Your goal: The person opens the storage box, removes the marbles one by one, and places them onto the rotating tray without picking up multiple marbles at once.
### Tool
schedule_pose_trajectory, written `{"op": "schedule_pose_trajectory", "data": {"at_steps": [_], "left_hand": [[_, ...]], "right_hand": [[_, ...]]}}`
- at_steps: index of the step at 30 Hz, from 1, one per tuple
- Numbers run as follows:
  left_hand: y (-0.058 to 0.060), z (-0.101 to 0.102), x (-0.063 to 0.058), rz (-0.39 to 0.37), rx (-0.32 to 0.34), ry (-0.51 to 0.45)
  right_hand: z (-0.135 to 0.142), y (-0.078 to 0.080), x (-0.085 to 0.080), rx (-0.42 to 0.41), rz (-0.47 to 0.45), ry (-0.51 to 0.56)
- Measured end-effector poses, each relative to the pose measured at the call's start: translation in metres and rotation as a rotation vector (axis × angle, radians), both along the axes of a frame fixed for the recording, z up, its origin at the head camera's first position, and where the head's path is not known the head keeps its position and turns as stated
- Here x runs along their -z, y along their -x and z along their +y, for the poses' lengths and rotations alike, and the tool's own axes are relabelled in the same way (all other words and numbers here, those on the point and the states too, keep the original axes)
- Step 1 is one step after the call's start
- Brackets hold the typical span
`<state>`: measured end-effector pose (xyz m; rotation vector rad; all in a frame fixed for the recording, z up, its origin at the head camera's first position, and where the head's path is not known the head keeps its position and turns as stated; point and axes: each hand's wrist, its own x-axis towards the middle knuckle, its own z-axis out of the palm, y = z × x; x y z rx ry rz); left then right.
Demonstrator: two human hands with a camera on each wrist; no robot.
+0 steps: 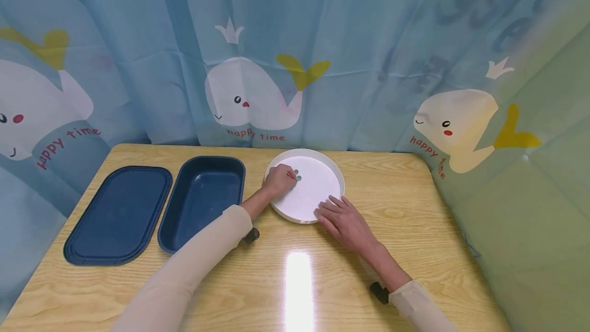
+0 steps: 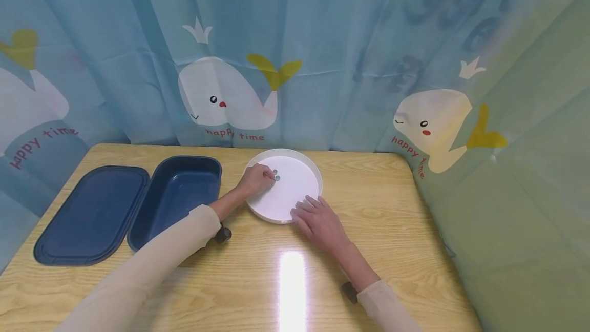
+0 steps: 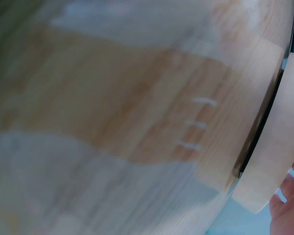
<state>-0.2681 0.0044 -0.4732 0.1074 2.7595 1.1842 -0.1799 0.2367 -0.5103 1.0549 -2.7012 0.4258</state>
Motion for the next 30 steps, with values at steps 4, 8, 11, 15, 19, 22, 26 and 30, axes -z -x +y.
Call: {"op": "schedule_pose_trajectory", "data": {"at_steps": [4,8,11,15,19,22,26,30], "left_hand": [[0.0,-0.001,-0.001,-0.014,-0.003,-0.005],[-0.001,-0.001,-0.002,-0.009,0.001,-0.007],[-0.001,-0.002,-0.004,0.004,0.002,-0.009],[-0.001,-0.002,-0.007,0.001,-0.007,-0.038],[0.0,-0.004,-0.012,0.012,-0.011,-0.064],[-0.002,-0.006,-0.017,0.031,-0.006,-0.076],[-0.006,-0.011,-0.027,0.039,0.004,-0.11],[-0.015,-0.021,-0.038,0.041,0.015,-0.139]], "right_hand": [[0.0,0.0,0.0,-0.006,0.007,0.004],[-0.001,0.001,0.0,-0.011,0.017,0.003],[-0.001,0.001,0.0,-0.015,0.017,0.001],[-0.001,0.001,-0.001,-0.013,0.006,0.002],[-0.001,0.0,-0.002,-0.009,-0.001,0.005],[-0.001,0.0,-0.002,-0.004,-0.003,0.005],[-0.001,-0.001,-0.002,-0.003,-0.005,0.004],[-0.001,-0.001,-0.002,-0.008,-0.004,-0.001]]}}
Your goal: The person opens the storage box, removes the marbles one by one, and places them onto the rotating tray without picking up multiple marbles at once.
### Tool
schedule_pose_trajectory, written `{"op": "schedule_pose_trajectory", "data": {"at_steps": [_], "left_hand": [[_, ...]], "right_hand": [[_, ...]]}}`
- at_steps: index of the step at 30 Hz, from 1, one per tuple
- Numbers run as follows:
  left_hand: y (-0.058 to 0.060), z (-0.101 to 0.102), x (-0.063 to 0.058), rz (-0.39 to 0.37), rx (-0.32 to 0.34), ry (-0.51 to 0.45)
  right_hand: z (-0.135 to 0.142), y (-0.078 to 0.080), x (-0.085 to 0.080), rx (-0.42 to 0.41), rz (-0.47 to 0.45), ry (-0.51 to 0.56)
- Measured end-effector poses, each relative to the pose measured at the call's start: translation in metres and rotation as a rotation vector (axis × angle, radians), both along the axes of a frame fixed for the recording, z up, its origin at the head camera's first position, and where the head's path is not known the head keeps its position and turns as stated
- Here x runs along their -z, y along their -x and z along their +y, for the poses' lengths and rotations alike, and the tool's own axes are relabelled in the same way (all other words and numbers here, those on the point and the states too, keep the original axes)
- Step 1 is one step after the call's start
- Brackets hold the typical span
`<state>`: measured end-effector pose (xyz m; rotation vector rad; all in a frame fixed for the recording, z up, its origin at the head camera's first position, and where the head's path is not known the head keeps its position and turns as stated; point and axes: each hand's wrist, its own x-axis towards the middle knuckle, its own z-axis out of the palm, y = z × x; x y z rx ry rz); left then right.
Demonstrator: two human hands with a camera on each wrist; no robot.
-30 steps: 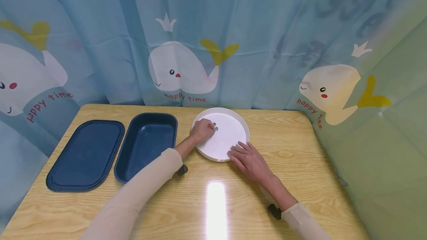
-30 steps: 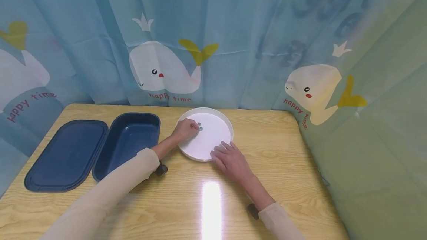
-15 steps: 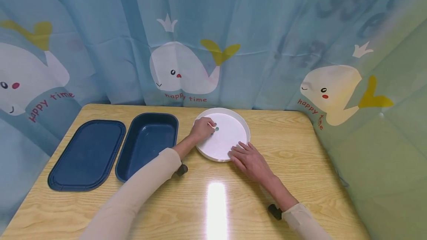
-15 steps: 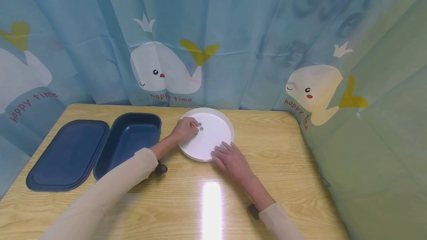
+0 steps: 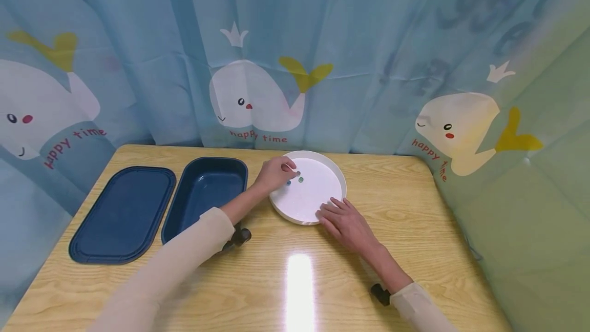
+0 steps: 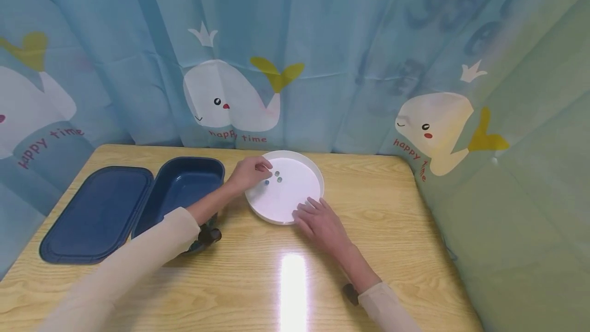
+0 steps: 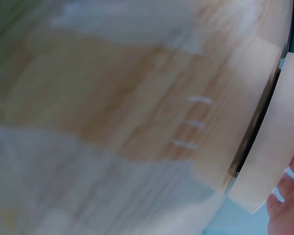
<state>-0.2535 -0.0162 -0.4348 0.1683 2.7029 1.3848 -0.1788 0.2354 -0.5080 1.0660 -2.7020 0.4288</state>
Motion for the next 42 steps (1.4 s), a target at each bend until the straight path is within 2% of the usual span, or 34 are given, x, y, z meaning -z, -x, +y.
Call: {"op": "schedule_pose_trajectory", "data": {"at_steps": [9,19,27,34,42], "left_hand": [[-0.019,-0.035,-0.009,-0.039,0.004,-0.082],[-0.04,-0.078,-0.015,-0.036,-0.017,-0.041],[-0.057,-0.102,-0.008,-0.082,-0.009,-0.028],[-0.071,-0.114,-0.003,-0.097,0.031,-0.004],[-0.08,-0.122,0.006,-0.134,0.066,0.039]], "right_hand": [[0.001,0.0,0.002,-0.004,0.014,0.011],[0.0,0.0,0.001,0.001,0.01,0.016],[-0.001,0.0,0.001,0.018,-0.021,0.002],[-0.001,-0.001,0.001,0.021,-0.029,-0.01],[-0.001,-0.001,0.001,0.019,-0.023,0.003]]}}
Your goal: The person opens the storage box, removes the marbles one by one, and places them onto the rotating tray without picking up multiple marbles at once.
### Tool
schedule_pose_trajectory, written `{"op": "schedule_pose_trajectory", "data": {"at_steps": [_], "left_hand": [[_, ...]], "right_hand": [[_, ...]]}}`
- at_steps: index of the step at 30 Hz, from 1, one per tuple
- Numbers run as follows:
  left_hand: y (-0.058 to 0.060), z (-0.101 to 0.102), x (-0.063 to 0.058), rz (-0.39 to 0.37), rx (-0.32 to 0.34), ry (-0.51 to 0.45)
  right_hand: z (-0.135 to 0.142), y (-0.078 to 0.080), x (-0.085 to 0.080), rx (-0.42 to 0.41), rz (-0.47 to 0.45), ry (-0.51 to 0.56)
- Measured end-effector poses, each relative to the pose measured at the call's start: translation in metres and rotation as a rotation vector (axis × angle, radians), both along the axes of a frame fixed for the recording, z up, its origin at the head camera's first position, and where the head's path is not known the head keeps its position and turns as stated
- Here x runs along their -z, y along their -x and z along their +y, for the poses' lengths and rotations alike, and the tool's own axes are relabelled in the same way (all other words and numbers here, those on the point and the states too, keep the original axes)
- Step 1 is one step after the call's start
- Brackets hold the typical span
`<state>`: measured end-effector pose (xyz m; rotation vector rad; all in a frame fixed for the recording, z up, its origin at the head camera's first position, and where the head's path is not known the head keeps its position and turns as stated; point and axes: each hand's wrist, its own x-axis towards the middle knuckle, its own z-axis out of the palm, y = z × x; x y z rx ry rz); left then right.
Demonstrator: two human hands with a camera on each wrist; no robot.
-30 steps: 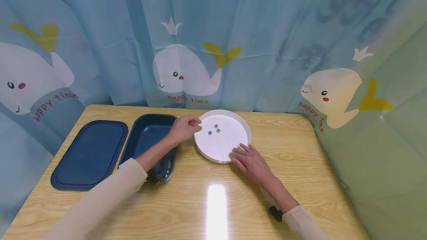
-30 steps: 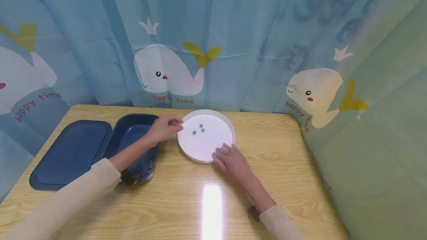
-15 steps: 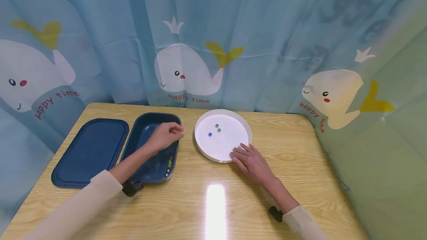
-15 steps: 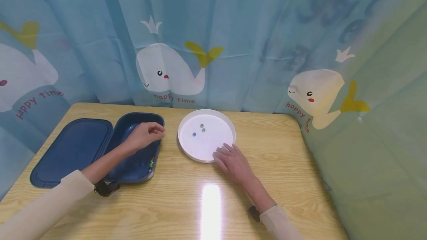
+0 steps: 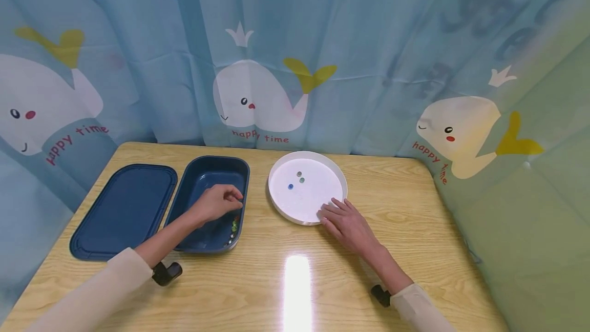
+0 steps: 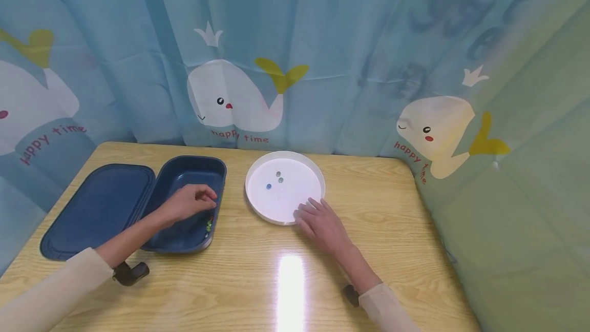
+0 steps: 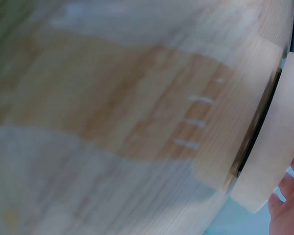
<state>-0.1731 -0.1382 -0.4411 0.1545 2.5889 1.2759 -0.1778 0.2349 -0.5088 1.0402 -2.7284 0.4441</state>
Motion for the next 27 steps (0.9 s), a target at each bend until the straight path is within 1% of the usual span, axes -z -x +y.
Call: {"op": "schedule_pose_trajectory", "data": {"at_steps": [6,12,19,23,27], "left_hand": [[-0.006,-0.006,0.005,-0.017,0.019,-0.002],[-0.009,-0.012,0.014,-0.041,0.045,0.013],[-0.01,-0.017,0.021,-0.016,0.13,-0.004],[-0.011,-0.014,0.022,-0.04,0.118,0.018],[-0.012,-0.012,0.023,-0.03,0.119,0.037]], "right_hand": [[0.0,0.0,0.0,0.002,-0.008,0.0],[0.0,-0.001,0.0,0.004,-0.017,-0.001],[0.0,-0.001,-0.001,0.004,-0.015,-0.001],[0.0,0.0,-0.001,0.001,-0.015,-0.002],[-0.001,0.0,0.0,0.003,-0.01,-0.003]]}}
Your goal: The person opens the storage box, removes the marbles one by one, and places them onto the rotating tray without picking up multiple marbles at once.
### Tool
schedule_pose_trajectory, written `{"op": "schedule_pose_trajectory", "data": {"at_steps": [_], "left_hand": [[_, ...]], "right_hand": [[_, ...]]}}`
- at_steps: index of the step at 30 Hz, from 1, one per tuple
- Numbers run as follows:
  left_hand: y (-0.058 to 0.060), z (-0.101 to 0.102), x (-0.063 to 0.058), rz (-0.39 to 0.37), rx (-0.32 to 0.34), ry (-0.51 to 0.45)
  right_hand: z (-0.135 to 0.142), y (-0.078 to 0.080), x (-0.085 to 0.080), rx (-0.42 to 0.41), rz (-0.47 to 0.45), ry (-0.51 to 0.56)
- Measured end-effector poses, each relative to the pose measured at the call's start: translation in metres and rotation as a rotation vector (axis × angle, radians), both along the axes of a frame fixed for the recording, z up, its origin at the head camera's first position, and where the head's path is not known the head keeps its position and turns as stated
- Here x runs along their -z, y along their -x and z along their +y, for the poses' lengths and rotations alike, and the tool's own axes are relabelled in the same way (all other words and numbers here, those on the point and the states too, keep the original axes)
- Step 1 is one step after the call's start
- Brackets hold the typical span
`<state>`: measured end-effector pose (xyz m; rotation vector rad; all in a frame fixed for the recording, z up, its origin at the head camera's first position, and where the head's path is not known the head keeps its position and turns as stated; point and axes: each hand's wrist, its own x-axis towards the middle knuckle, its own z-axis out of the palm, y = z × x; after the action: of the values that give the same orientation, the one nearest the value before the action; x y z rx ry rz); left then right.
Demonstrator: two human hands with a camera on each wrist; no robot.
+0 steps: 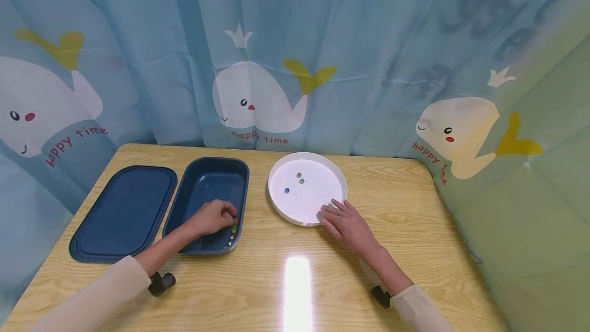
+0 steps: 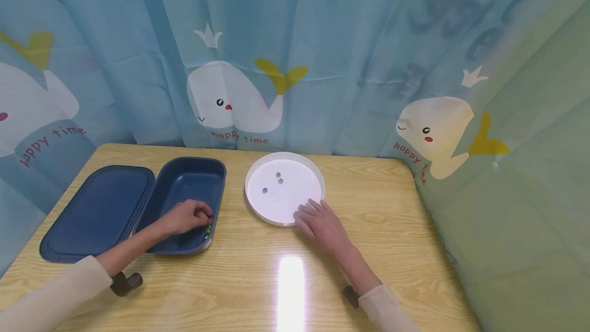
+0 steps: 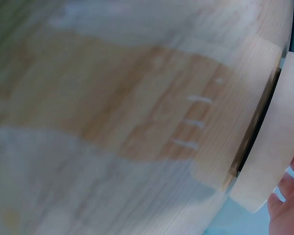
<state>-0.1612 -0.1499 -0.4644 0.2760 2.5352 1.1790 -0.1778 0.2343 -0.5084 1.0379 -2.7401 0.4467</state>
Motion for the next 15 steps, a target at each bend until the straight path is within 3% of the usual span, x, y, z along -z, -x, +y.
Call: {"op": "schedule_pose_trajectory", "data": {"at_steps": [15], "left_hand": [[0.005,0.0046,0.0066,0.049,-0.018,0.086]], "right_hand": [[0.0003,-0.0011,0.0003,-0.004,0.013,0.021]]}}
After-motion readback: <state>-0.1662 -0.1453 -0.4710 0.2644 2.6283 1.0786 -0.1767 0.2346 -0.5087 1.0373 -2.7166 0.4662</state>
